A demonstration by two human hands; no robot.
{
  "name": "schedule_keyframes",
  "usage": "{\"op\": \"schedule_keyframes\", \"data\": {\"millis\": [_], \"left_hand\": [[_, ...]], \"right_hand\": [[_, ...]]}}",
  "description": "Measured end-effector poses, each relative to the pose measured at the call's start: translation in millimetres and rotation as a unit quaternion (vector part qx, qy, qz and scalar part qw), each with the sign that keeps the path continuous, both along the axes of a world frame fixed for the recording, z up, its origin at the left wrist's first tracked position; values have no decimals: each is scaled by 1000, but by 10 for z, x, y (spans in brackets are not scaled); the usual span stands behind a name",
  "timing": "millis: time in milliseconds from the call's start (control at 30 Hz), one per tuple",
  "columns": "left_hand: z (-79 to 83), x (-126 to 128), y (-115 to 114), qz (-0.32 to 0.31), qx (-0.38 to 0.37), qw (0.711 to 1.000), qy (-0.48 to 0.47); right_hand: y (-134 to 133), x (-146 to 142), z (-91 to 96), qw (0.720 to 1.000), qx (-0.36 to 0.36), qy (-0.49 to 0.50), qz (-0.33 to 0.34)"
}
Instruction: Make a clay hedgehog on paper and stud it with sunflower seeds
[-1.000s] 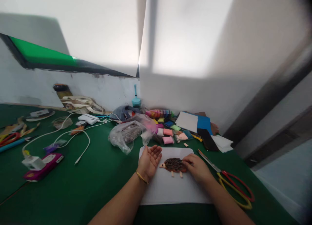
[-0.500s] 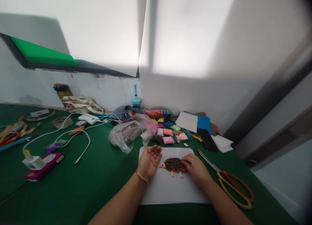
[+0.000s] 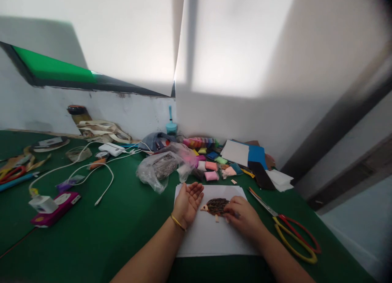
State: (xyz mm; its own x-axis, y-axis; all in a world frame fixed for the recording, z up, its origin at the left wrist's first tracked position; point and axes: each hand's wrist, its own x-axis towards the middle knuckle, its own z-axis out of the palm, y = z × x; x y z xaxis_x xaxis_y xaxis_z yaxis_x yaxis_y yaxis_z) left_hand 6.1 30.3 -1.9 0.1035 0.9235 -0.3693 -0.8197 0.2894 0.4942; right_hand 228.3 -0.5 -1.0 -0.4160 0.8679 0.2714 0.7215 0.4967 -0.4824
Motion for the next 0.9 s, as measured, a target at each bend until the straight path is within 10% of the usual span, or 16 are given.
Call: {"op": "schedule_keyframes", "data": {"millis": [600, 900], "left_hand": [[53, 57, -58, 44, 40, 996, 67], [276, -192, 270, 221, 92, 916, 322]], "right_hand": [[53, 59, -26, 993, -13, 102, -53], [109, 92, -71, 984, -12, 151, -96]]}}
